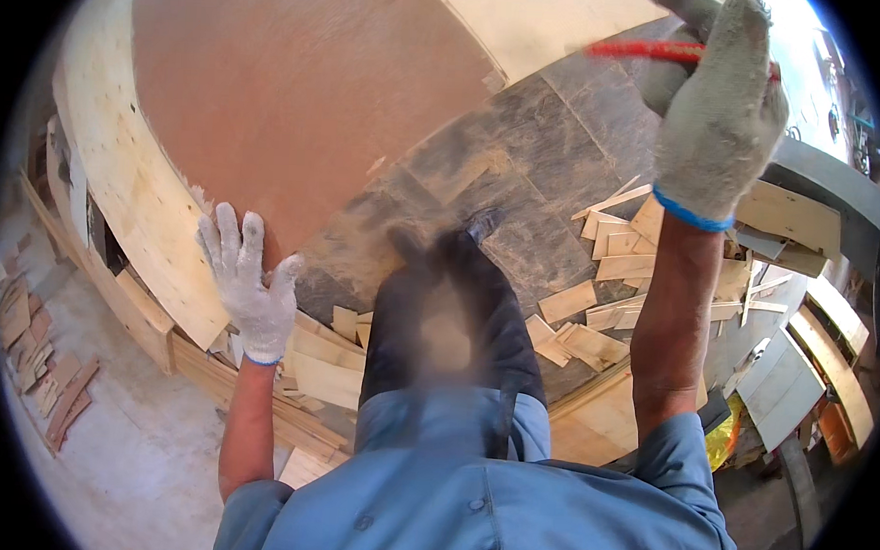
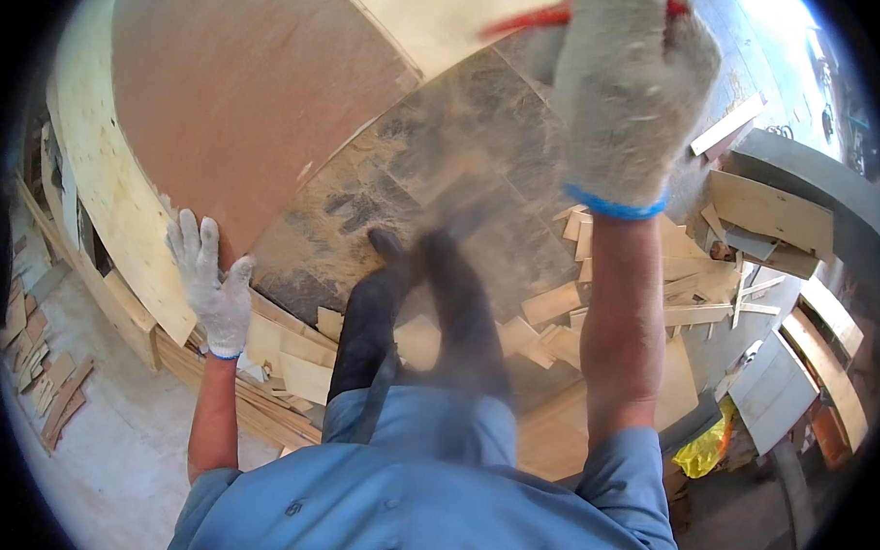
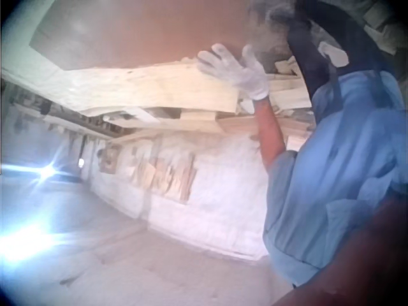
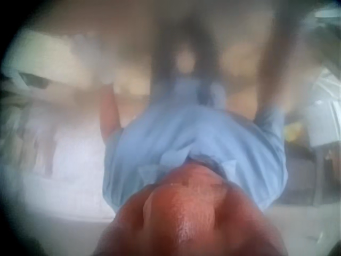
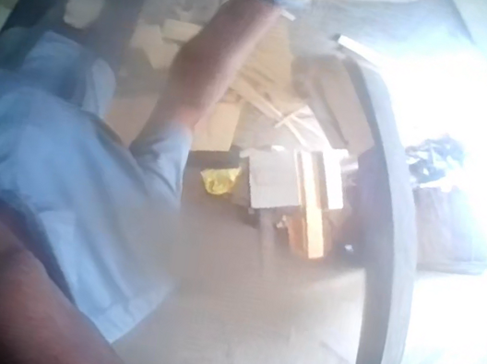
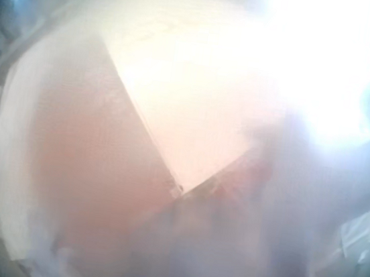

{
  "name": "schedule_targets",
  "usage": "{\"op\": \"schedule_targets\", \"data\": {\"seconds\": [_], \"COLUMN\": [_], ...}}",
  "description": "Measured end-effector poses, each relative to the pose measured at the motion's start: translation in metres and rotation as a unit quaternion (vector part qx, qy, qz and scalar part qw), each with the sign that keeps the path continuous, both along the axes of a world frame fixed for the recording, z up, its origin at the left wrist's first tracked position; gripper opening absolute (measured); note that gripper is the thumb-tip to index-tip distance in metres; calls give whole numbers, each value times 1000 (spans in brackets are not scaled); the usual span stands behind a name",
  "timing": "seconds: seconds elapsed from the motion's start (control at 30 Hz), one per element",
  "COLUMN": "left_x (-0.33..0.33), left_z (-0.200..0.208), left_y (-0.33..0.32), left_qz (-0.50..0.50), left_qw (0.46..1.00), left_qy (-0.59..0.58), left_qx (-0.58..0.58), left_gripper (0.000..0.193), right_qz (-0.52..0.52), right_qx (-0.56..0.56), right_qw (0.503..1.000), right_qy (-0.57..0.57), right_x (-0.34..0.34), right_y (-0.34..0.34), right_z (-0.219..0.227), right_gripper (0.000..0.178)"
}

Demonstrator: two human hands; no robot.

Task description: The person aligns a reddish-brown veneer sheet onto a large curved plywood panel, marks a cut line with a red pencil, and then uses a hammer and a nail gun to fasten the veneer to the panel. The person repeatedly hammers along the edges and uses the nail gun to secure the veneer in place.

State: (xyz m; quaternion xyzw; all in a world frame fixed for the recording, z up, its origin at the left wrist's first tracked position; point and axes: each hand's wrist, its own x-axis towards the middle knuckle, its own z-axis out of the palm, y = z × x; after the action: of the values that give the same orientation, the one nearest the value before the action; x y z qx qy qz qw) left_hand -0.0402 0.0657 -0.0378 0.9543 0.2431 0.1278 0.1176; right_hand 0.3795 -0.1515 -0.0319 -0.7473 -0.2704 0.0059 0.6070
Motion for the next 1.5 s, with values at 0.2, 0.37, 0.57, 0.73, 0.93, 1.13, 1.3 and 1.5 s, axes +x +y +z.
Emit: {"op": "schedule_targets", "data": {"seconds": [0.2,0.37,0.57,0.73,0.93,1.13,1.3,1.5], "left_x": [2,0,-1,-2,-25,-35,-32,50], "left_z": [-1,-5,-17,-14,22,21,17,39], "left_y": [4,2,4,5,25,37,35,-9], "left_qz": [4,8,18,19,-21,26,30,-35], "left_qw": [1000,999,996,997,995,970,979,986], "left_qy": [8,-24,-42,-42,10,-52,-51,92], "left_qx": [14,46,78,67,-93,-238,-194,136], "left_gripper": [73,71,68,69,73,55,47,52], "right_qz": [179,221,228,221,209,202,194,215], "right_qx": [-108,-173,-176,-168,-156,-141,-125,-238], "right_qw": [954,899,873,862,856,850,848,867], "right_qy": [-213,-338,-393,-425,-446,-465,-477,-381], "right_x": [-44,-61,-70,-74,-77,-81,-84,-74], "right_y": [72,106,110,115,114,116,118,117], "right_z": [-47,-51,-48,-41,-33,-29,-25,-21], "right_gripper": [30,30,30,30,31,31,32,43]}}
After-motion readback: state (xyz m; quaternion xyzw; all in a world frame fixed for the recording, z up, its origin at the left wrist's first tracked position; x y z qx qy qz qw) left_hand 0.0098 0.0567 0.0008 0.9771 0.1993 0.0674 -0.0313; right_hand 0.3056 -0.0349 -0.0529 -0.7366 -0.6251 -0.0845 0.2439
